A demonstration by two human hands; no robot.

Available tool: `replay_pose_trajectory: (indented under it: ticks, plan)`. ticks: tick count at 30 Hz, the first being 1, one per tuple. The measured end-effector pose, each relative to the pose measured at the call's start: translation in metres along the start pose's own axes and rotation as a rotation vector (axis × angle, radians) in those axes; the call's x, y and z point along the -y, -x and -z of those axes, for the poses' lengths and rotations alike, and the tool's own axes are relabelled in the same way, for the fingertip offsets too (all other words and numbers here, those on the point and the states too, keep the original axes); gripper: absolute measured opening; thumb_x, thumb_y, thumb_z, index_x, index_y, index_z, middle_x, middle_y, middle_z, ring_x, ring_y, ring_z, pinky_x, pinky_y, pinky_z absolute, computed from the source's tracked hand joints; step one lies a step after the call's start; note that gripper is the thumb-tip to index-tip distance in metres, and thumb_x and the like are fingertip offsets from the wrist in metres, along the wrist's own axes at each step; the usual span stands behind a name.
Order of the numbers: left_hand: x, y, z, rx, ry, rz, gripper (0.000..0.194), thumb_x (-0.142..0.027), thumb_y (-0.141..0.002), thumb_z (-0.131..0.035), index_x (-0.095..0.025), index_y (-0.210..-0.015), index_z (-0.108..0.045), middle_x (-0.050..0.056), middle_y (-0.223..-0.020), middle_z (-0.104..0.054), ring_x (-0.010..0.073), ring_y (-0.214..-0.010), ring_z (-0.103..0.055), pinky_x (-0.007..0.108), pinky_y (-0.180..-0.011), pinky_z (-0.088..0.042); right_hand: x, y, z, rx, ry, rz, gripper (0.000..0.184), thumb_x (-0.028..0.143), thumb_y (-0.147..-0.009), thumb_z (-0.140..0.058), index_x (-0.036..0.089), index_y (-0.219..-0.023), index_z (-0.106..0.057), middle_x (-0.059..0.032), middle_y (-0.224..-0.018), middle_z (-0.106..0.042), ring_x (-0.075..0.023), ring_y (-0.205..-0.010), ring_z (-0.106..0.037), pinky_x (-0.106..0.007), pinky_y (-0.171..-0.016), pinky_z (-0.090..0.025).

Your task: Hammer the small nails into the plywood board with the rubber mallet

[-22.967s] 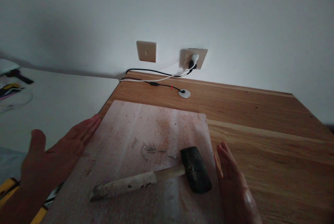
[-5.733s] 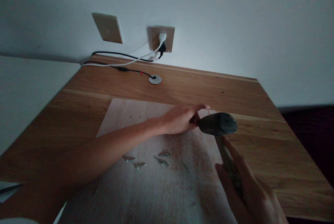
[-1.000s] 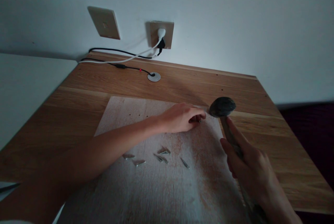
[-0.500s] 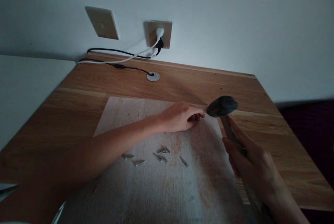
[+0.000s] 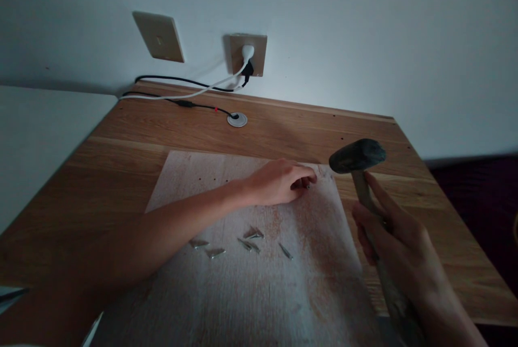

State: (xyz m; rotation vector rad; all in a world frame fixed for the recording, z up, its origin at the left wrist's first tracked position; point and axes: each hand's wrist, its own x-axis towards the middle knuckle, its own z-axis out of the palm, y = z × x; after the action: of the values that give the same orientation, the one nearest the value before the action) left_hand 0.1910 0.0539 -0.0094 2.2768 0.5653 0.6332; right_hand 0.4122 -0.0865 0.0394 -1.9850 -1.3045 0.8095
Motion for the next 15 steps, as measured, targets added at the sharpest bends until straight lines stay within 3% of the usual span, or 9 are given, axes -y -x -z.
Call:
replay_pose_trajectory:
  ticks: [7, 15]
  plan:
    - [-0.0016, 0.0003, 0.0001, -0.001, -0.015, 0.001, 0.026, -0.004, -0.092, -0.065, -0.017, -0.112, -0.076, 0.006, -0.103, -0.082, 0.0200, -0.096, -0.076, 0.031, -0.084, -0.052, -0.0027, -0.0018, -0.0052, 0.041, 0.155, 0.001, 0.086, 0.059, -0.095, -0.057, 0.019, -0.170, -0.047, 0.0097, -0.043, -0.050, -0.0188, -0.036, -0.052, -0.030, -0.041, -0.042]
    - [-0.0020, 0.0000, 0.0008, 0.010, -0.016, 0.013, 0.025, -0.004, -0.092, -0.065, -0.018, -0.111, -0.075, 0.005, -0.105, -0.082, 0.0193, -0.098, -0.076, 0.030, -0.084, -0.052, -0.0049, -0.0018, -0.0102, -0.014, 0.245, 0.106, 0.080, 0.055, -0.099, -0.055, 0.017, -0.168, -0.050, 0.0099, -0.039, -0.050, -0.0191, -0.033, -0.053, -0.031, -0.045, -0.044]
